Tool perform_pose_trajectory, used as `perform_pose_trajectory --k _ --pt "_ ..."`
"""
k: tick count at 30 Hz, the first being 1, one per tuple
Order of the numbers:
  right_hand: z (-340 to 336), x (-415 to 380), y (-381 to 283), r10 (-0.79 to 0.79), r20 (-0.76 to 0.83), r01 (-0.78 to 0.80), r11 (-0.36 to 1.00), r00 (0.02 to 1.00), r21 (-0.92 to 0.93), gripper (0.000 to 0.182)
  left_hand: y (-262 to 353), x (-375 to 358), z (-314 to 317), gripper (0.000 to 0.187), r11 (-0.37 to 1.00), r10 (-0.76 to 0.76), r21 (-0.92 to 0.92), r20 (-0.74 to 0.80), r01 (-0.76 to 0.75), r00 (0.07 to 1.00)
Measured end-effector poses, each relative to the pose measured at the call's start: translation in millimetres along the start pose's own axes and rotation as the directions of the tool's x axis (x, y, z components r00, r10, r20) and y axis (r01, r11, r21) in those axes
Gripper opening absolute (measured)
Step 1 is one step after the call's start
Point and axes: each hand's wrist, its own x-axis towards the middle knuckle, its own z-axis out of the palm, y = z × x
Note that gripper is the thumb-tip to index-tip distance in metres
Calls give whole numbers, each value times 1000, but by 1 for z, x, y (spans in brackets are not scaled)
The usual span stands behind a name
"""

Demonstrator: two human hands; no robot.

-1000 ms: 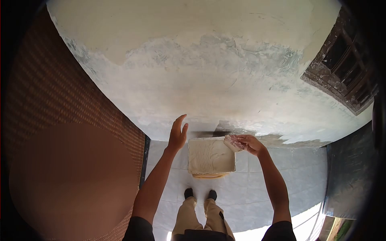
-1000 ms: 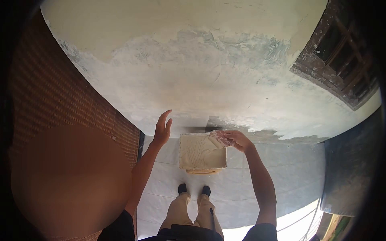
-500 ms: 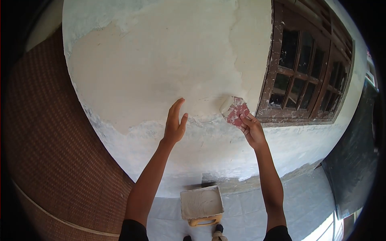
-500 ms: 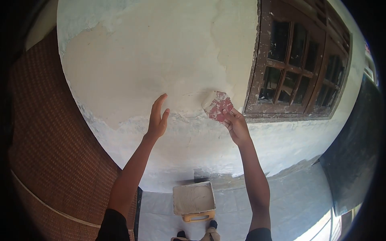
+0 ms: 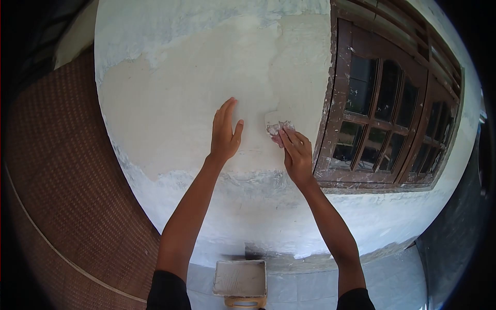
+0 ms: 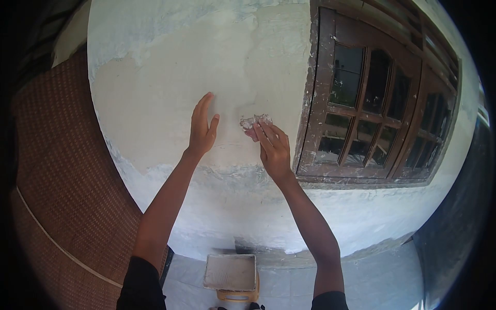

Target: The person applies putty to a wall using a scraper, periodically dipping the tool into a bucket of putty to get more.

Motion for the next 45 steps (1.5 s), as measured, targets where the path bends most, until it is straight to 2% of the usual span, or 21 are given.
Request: perform_pose_trajectory --k 7,15,21,25,27,36,42,45 --pt "15 -7 12 -70 58 79 985 996 -157 56 4 8 5 57 1000 -13 7 9 13 1000" --pt "21 0 15 -117 166 165 937 979 -308 44 -7 19 6 57 992 68 109 1 -68 998" --pt "17 13 -2 -35 332 180 891 943 -416 38 -22 15 11 57 982 118 146 14 -119 993" --pt "20 16 -9 -19 371 198 871 929 -450 35 -30 13 16 57 978 148 148 -1 -146 989" --pt "21 15 -16 53 443 189 854 895 -484 32 -34 12 17 57 970 166 179 -5 -162 986" --pt "32 -7 -26 109 444 147 851 889 -505 16 -38 10 22 56 966 180 191 -6 -176 984" --pt "31 -11 -29 77 428 152 867 900 -475 17 -38 10 23 56 960 191 210 -13 -184 982" --pt "33 -30 -33 112 466 128 882 878 -453 20 -39 9 24 56 960 191 214 -20 -183 981"
